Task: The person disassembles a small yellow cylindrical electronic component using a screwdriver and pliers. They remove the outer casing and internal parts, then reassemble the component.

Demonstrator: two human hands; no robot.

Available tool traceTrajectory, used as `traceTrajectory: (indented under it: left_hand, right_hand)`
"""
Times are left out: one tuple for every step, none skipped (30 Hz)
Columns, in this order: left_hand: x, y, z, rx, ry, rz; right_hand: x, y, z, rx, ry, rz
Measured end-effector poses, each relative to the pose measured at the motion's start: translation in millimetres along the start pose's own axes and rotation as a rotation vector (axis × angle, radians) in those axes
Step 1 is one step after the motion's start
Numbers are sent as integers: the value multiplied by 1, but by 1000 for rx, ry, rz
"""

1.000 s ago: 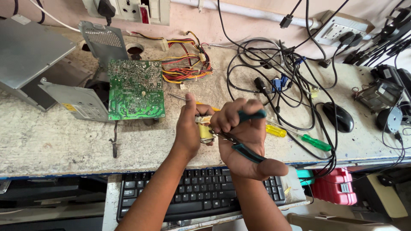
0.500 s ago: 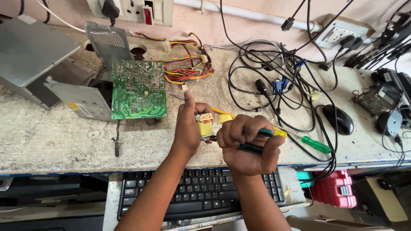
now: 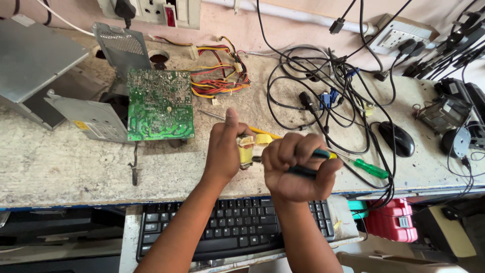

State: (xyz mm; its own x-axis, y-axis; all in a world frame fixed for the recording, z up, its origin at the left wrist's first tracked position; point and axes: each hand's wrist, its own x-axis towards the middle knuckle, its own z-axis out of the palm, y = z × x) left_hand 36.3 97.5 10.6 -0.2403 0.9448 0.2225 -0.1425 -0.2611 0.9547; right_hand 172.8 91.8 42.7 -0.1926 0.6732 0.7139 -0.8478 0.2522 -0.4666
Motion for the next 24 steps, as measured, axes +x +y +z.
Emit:
traceTrajectory:
  left_hand:
    - [2, 0, 0, 1, -4, 5]
    - [1, -2, 2, 0, -6, 3]
    - [0, -3, 4, 0, -11, -1]
    - [0, -3, 6, 11, -18, 22]
    - [-3, -3, 9, 20, -27, 40]
    - [-6, -4, 12, 28, -36, 57]
    - [-7, -4, 13, 37, -38, 33]
    - [-7, -3, 14, 46, -38, 12]
    - [-6, -3, 14, 57, -34, -8]
    - [-5, -2, 12, 47, -38, -19]
    - [-4, -1, 12, 36, -44, -39]
    - [-4, -1, 11, 25, -52, -66]
    - [-5, -1, 10, 33, -45, -58]
    - [-4, -1, 10, 39, -36, -46]
    - [-4, -2, 11, 44, -25, -33]
    - [-4, -2, 11, 65, -27, -1]
    - [-4, -3, 11, 87, -30, 32]
    - [-5, -3, 11, 110, -36, 67]
    - [-4, -4, 11, 53, -36, 16]
    - [-5, -4, 10, -3, -35, -35]
    - [-5, -4, 9, -60, -31, -85]
    - [-5, -4, 8, -71, -22, -59]
    - [-5, -4, 8, -83, -11, -33]
    - [-4, -3, 8, -96, 0, -7]
  right_hand:
    - [-1, 1, 1, 0, -33, 7]
    - [0, 0, 0, 18, -6, 11]
    - [3, -1, -2, 35, 23, 14]
    - [6, -1, -3, 52, 49, 9]
    - [6, -1, -3, 34, 52, -5]
    - [5, 0, -2, 16, 55, -19]
    - [6, 2, -3, 1, 52, -39]
    - [7, 0, -4, 17, 56, -38]
    - [6, -2, -4, 34, 59, -36]
    - [5, -4, -5, 51, 62, -32]
    - [6, -6, -7, 52, 58, -31]
    - [5, -9, -8, 52, 61, -27]
    - [3, -10, -9, 52, 64, -26]
    - [1, -10, -9, 49, 60, -27]
    - [0, -10, -9, 46, 54, -26]
    - [-1, -10, -9, 44, 49, -27]
    - [-2, -8, -8, 51, 48, -12]
    - [-2, -7, -7, 57, 47, 0]
    - [-2, -6, -7, 63, 46, 12]
    - [-2, -6, -5, 54, 58, 51]
    - [-3, -7, -3, 45, 68, 93]
    - [-3, -7, -1, 37, 78, 134]
    - [-1, -7, 0, 42, 55, 152]
    - [-1, -7, 1, 46, 33, 169]
